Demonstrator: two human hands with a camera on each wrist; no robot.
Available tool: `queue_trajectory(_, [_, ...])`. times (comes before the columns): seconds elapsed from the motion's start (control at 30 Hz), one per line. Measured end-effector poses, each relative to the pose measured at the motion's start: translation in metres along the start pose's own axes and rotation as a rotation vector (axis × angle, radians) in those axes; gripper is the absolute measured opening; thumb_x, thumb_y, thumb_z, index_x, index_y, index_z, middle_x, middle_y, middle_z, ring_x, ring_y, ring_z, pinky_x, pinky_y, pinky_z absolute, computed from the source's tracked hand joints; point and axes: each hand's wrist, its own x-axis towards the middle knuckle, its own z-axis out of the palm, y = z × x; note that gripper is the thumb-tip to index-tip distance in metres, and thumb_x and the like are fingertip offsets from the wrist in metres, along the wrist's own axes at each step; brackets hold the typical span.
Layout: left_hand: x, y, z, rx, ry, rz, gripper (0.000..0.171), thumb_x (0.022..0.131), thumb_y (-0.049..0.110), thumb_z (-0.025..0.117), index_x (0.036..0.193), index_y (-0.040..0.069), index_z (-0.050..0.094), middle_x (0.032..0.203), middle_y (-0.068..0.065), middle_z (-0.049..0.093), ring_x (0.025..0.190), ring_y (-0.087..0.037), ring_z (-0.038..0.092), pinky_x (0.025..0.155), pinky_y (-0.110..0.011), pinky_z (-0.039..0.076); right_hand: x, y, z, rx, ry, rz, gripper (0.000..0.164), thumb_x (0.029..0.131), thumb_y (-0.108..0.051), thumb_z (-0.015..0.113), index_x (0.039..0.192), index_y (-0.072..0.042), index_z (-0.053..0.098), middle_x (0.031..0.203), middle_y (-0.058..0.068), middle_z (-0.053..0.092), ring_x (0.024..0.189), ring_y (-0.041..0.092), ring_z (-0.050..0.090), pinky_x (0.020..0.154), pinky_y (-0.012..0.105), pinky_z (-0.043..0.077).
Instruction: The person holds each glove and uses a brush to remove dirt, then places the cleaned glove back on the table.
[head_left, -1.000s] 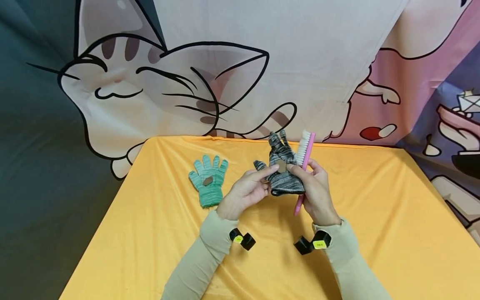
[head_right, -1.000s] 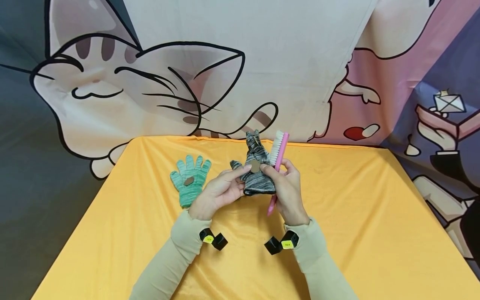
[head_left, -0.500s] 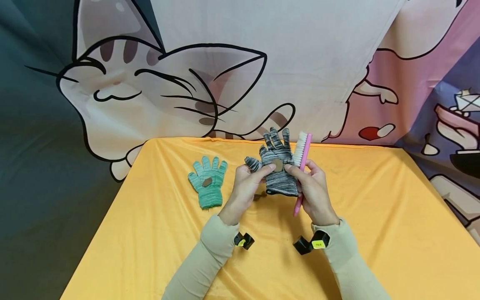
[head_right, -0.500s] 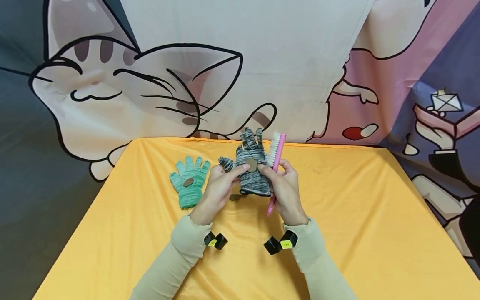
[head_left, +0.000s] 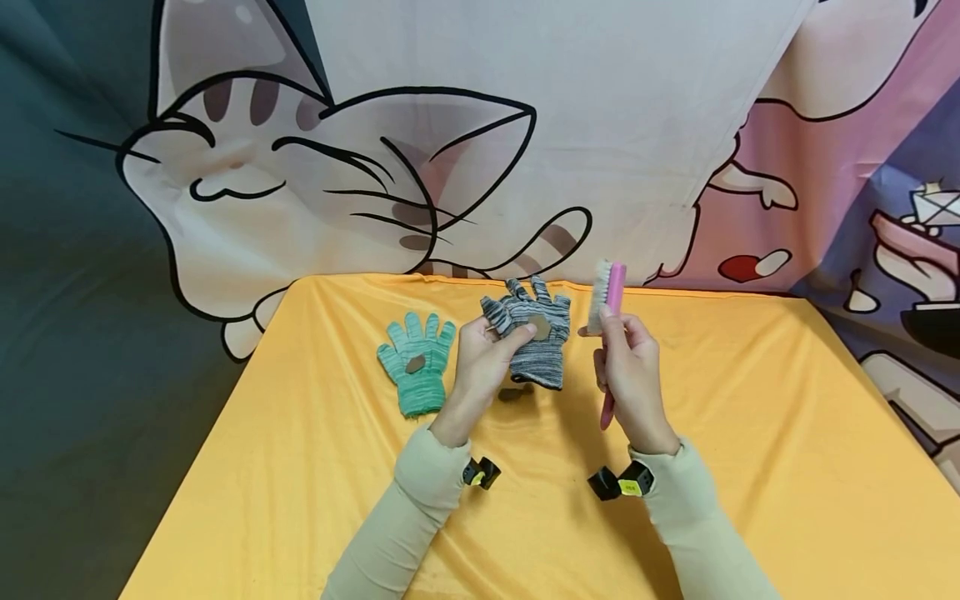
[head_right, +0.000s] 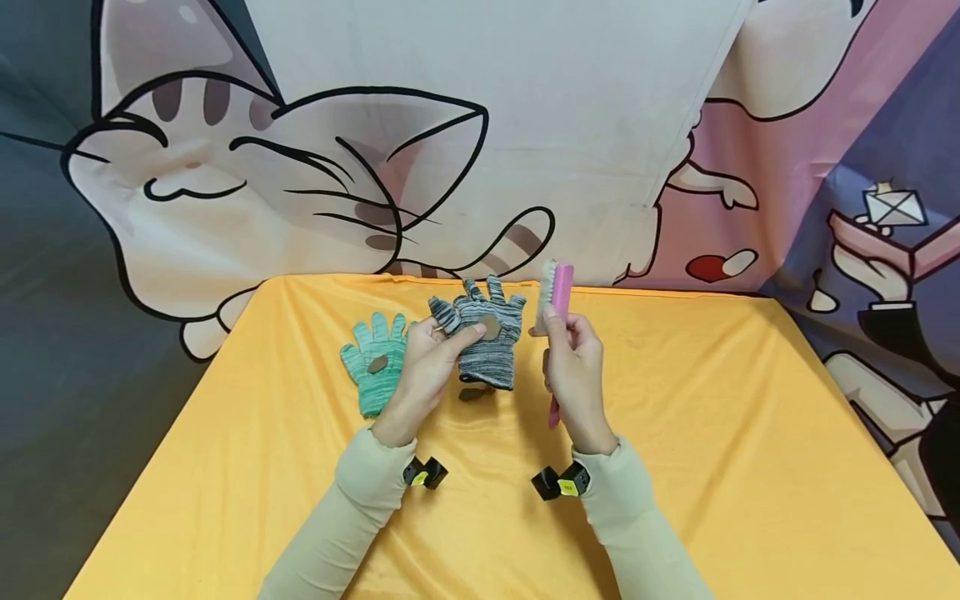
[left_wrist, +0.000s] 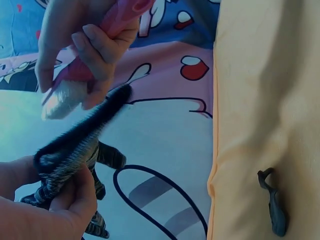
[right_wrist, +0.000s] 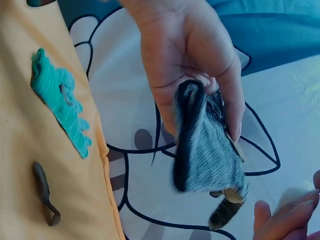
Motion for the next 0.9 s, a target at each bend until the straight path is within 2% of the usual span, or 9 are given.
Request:
queue_trajectory(0.1, [-0.001,0.001,0.000,0.087,0.010,0.002,0.034,0.082,0.011,0.068,0.063,0.009,0.040,0.051,0.002,0.021,0.044,-0.012,0.020,0.043,-0.024,0.024,-0.003,-0.001,0.002,-0.085,-0.012,-0.028,0.043,0.090,-0.045,0.050,0.100,-0.004,0.053,0.074,0.006,0.061,0.035,0.012,0.033,0.027,0.031,0.027])
queue_trajectory(0.23, [-0.001,0.002,0.000,0.128,-0.003,-0.002,0.025,0.083,0.012,0.068,0.066,0.007,0.050,0.049,0.002,0.023,0.043,-0.012,0.021,0.043,-0.025,0.024,-0.009,-0.009,0.006,-0.161,-0.062,-0.057,0.039,0.091,-0.041,0.052,0.108,-0.006,0.049,0.071,0.010,0.063,0.031,0.011,0.033,0.023,0.037,0.027])
queue_trajectory(0.33, [-0.001,0.001,0.001,0.132,-0.005,-0.012,0.013,0.082,0.011,0.068,0.075,0.003,0.060,0.050,0.001,0.034,0.044,-0.011,0.029,0.044,-0.025,0.028,-0.015,-0.015,0.010,-0.210,-0.083,-0.112,0.034,0.093,-0.035,0.051,0.112,-0.007,0.046,0.072,0.013,0.063,0.031,0.010,0.033,0.022,0.038,0.027])
queue_trajectory(0.4, [-0.002,0.001,0.002,0.122,-0.003,-0.019,0.012,0.081,0.010,0.069,0.081,-0.001,0.063,0.054,0.000,0.048,0.047,-0.010,0.042,0.045,-0.023,0.037,-0.016,-0.015,0.012,-0.250,-0.082,-0.154,0.032,0.093,-0.031,0.052,0.112,-0.006,0.046,0.069,0.014,0.061,0.034,0.010,0.034,0.024,0.033,0.027])
queue_trajectory(0.47, [-0.002,0.001,0.003,0.091,-0.001,-0.034,0.016,0.080,0.009,0.069,0.090,-0.003,0.065,0.067,-0.006,0.062,0.057,-0.012,0.056,0.053,-0.025,0.048,-0.015,-0.011,0.013,-0.301,-0.072,-0.178,0.031,0.092,-0.032,0.055,0.111,-0.008,0.049,0.066,0.011,0.060,0.038,0.010,0.042,0.027,0.030,0.031])
queue_trajectory(0.53, [-0.003,0.002,0.004,0.060,0.002,-0.046,0.023,0.080,0.008,0.070,0.098,-0.004,0.064,0.083,-0.013,0.068,0.071,-0.018,0.065,0.064,-0.030,0.054,-0.013,-0.004,0.014,-0.359,-0.065,-0.208,0.031,0.089,-0.033,0.059,0.110,-0.010,0.051,0.064,0.011,0.061,0.044,0.011,0.049,0.032,0.028,0.035])
queue_trajectory(0.63, [-0.003,0.003,0.005,0.033,0.011,-0.062,0.027,0.080,0.007,0.069,0.103,-0.005,0.062,0.092,-0.020,0.068,0.080,-0.025,0.067,0.069,-0.034,0.055,-0.010,0.005,0.014,-0.450,-0.060,-0.261,0.034,0.087,-0.037,0.061,0.109,-0.012,0.053,0.064,0.011,0.063,0.052,0.014,0.057,0.038,0.027,0.040])
queue_trajectory(0.73, [-0.004,0.005,0.006,0.034,0.021,-0.051,0.028,0.081,0.005,0.068,0.106,-0.006,0.061,0.094,-0.023,0.067,0.083,-0.028,0.067,0.071,-0.035,0.054,-0.009,0.010,0.014,-0.522,-0.063,-0.301,0.038,0.086,-0.041,0.060,0.109,-0.012,0.052,0.063,0.009,0.063,0.051,0.015,0.057,0.039,0.028,0.041])
queue_trajectory(0.9, [-0.008,0.017,0.008,0.040,0.063,-0.024,0.028,0.081,0.001,0.067,0.106,-0.010,0.060,0.096,-0.025,0.066,0.083,-0.027,0.067,0.071,-0.034,0.054,-0.011,0.009,0.015,-0.562,-0.075,-0.303,0.039,0.086,-0.043,0.060,0.107,-0.012,0.052,0.064,0.008,0.064,0.051,0.013,0.058,0.039,0.028,0.042])
